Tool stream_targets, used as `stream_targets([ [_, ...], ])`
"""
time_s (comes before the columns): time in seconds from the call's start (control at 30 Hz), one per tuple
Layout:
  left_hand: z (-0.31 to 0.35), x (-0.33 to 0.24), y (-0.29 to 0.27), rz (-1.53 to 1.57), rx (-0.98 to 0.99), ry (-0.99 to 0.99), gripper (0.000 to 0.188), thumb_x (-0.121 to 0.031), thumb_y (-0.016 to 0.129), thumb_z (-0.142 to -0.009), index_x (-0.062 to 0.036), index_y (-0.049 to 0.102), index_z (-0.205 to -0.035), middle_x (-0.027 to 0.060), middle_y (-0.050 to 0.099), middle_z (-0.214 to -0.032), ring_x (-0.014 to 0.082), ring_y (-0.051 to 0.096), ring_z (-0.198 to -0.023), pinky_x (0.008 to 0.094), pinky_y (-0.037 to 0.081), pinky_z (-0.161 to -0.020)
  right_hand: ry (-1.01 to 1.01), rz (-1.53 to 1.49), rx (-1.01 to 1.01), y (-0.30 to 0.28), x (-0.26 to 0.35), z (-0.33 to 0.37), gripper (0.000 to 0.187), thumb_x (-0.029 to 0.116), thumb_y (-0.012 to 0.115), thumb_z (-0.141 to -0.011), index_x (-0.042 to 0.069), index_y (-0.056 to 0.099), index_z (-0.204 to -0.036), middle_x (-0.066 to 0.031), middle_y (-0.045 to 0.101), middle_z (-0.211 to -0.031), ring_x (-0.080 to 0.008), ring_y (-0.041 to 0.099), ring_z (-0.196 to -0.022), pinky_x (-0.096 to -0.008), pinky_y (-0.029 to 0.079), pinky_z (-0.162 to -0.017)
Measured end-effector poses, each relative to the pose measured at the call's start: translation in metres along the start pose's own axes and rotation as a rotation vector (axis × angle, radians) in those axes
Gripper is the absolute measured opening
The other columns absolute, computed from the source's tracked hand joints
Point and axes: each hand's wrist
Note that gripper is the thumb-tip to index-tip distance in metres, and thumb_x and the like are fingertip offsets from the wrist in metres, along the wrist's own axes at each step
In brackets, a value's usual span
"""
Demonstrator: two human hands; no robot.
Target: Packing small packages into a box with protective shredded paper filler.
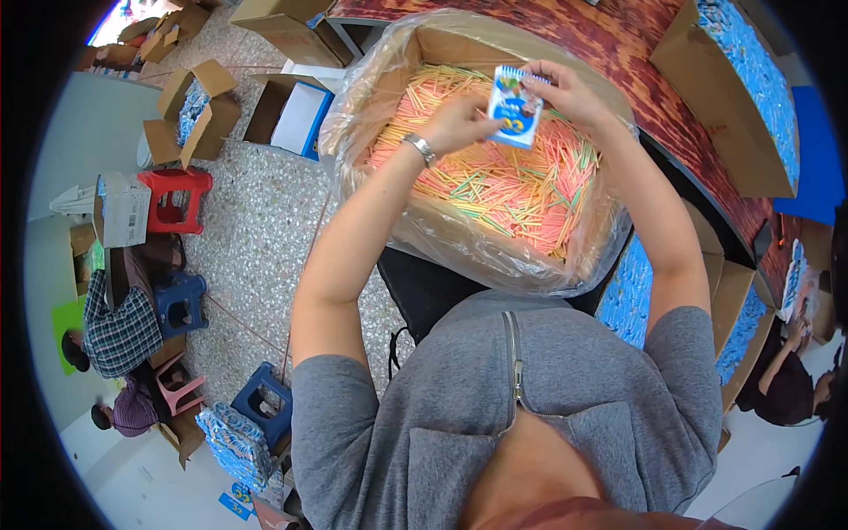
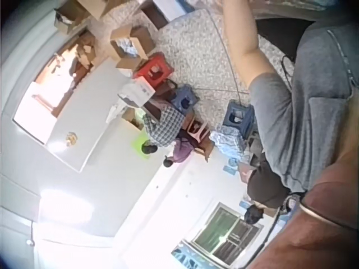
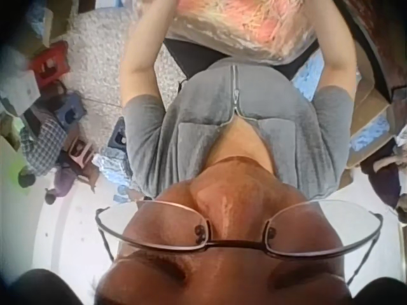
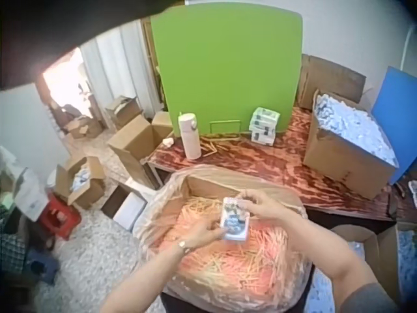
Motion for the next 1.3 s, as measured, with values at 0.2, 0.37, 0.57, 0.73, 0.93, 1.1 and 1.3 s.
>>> stream_targets([
  [0.2,-0.001,0.012,0.009,-0.255,-0.014,0.127,0.043,-0.030,0.068,-0.086,0.0006,0.061,-0.116,0.0098,0.067,-0.092,0.0131,0.063,-0.085,0.0281,0.051,-0.077,0.206,0.233,0.101,-0.032,-0.026,0.032,0.024,0.023,0.059,-0.093,0.003,0.061,-0.106,-0.0021,0.066,-0.089,-0.0076,0.060,-0.079,-0.0248,0.050,-0.069],
  [0.37,0.016,0.009,-0.010,-0.090,-0.092,0.066,0.045,-0.030,0.067,-0.088,0.0030,0.059,-0.118,0.0077,0.067,-0.096,0.0126,0.062,-0.088,0.0273,0.050,-0.078,0.257,0.639,0.107,-0.041,-0.035,0.043,0.024,0.020,0.066,-0.087,0.004,0.059,-0.104,-0.0053,0.065,-0.088,-0.0121,0.060,-0.077,-0.0284,0.048,-0.067],
  [0.57,0.032,0.000,-0.018,0.061,-0.221,0.034,0.049,-0.032,0.068,-0.086,0.0058,0.059,-0.115,0.0124,0.067,-0.097,0.0166,0.064,-0.088,0.0281,0.051,-0.077,0.063,0.965,0.101,-0.036,-0.044,0.050,0.033,0.020,0.073,-0.077,0.002,0.059,-0.101,-0.0173,0.065,-0.093,-0.0315,0.063,-0.088,-0.0390,0.048,-0.074],
  [0.73,0.034,0.002,-0.012,0.010,-0.170,0.006,0.047,-0.030,0.066,-0.090,0.0018,0.056,-0.123,0.0061,0.065,-0.099,0.0100,0.060,-0.090,0.0237,0.048,-0.074,-0.012,1.012,0.060,-0.033,-0.041,0.052,0.034,0.020,0.073,-0.076,0.002,0.060,-0.101,-0.0187,0.064,-0.096,-0.0371,0.061,-0.092,-0.0425,0.048,-0.078],
  [0.93,0.033,0.006,-0.002,-0.065,-0.229,0.095,0.044,-0.033,0.069,-0.085,0.0029,0.063,-0.111,0.0128,0.069,-0.095,0.0184,0.066,-0.087,0.0306,0.052,-0.078,0.095,1.392,0.024,-0.017,-0.025,0.056,0.019,0.018,0.056,-0.087,0.010,0.063,-0.103,-0.0129,0.062,-0.093,-0.0321,0.063,-0.090,-0.0427,0.051,-0.075],
  [1.1,0.027,0.010,0.010,-0.129,-0.241,0.126,0.043,-0.033,0.068,-0.084,0.0010,0.064,-0.110,0.0133,0.069,-0.094,0.0205,0.067,-0.084,0.0319,0.053,-0.075,-0.139,1.573,0.001,-0.017,-0.015,0.066,0.025,0.011,0.052,-0.083,0.015,0.064,-0.104,-0.0077,0.061,-0.096,-0.0279,0.064,-0.089,-0.0398,0.052,-0.072],
  [1.3,0.025,-0.008,0.039,-0.189,-0.260,0.178,0.045,-0.033,0.068,-0.084,0.0032,0.063,-0.111,0.0148,0.069,-0.097,0.0203,0.067,-0.084,0.0304,0.053,-0.076,-0.253,1.242,-0.065,-0.012,0.023,0.069,0.014,0.017,0.057,-0.087,0.008,0.063,-0.096,-0.0113,0.064,-0.091,-0.0284,0.064,-0.087,-0.0412,0.051,-0.069],
])
Point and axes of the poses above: each hand's wrist, its own z-axis away from the middle knuckle, its own y-axis out of the palm, x = y × z
